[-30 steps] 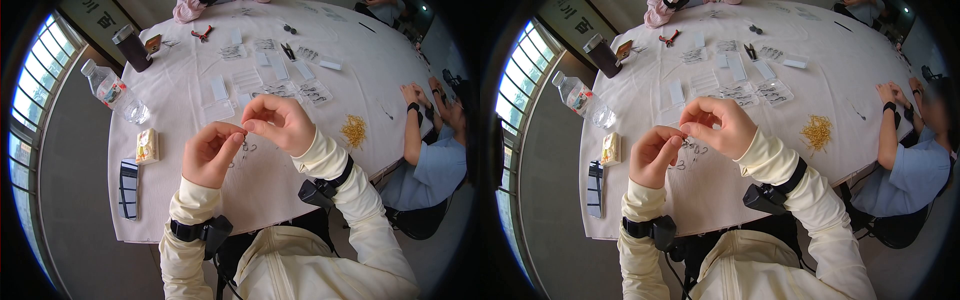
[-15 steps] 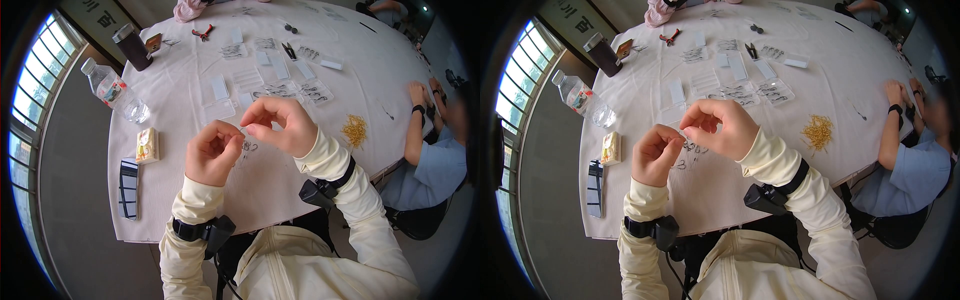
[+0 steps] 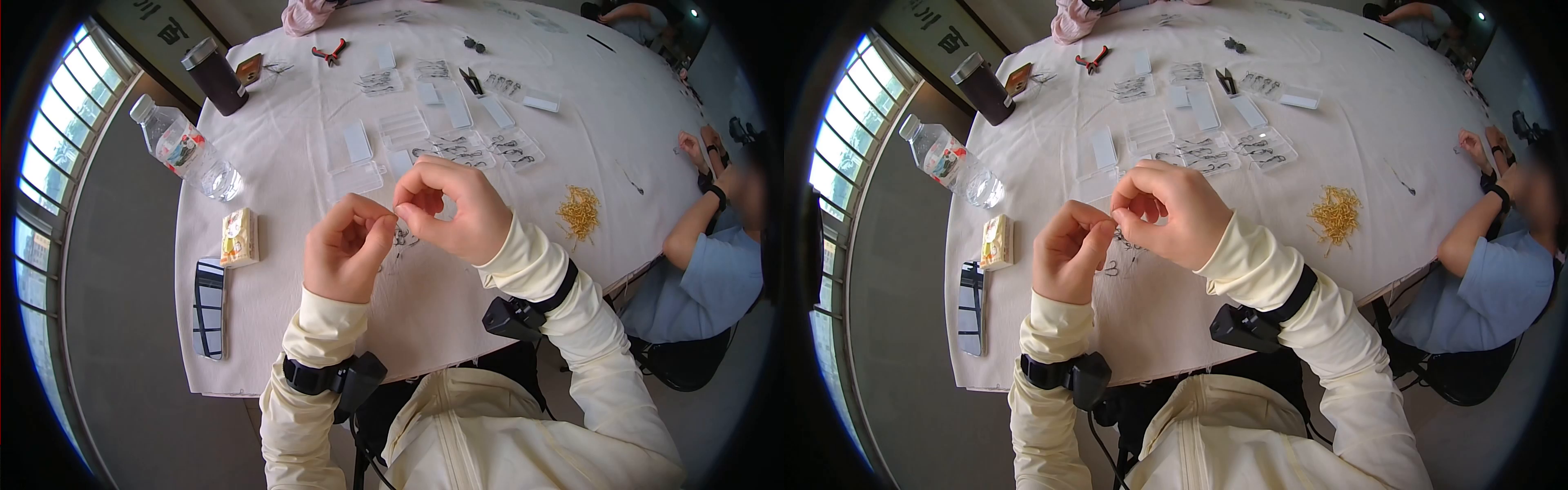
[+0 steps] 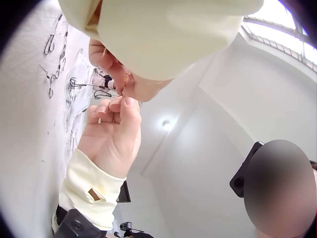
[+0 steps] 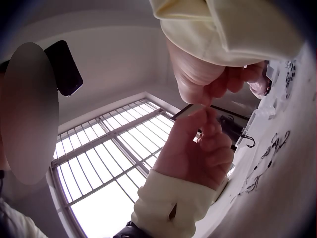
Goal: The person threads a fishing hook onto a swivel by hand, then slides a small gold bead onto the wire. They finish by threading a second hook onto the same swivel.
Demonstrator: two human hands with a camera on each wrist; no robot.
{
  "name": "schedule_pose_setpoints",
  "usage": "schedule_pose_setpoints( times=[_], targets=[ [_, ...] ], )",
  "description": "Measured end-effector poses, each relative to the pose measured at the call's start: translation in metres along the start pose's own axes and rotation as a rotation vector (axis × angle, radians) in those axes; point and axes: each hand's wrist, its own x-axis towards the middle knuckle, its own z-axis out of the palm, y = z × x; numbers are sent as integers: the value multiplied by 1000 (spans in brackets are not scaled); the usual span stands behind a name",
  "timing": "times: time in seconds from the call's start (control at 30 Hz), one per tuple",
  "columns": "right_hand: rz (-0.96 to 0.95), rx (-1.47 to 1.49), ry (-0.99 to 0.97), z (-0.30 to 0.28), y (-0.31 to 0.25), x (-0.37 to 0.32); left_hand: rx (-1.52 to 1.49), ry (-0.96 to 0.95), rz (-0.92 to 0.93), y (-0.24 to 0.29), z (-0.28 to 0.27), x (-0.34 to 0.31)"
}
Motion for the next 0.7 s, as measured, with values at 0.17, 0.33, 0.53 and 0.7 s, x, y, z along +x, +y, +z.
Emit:
schedule_pose_setpoints(
  times=[0.17, 0.33, 0.53, 0.7],
  targets=[
    [8, -3, 9, 1, 1, 0, -18, 36, 12, 0, 1, 1],
    [20, 11, 7, 1, 0, 0, -13, -11, 11, 0, 0, 1],
    [-27, -47, 30, 1, 1, 0, 54, 8, 19, -3, 4, 1],
    [-67, -77, 28, 2, 2, 0, 13, -2, -44, 1, 2, 1]
  ],
)
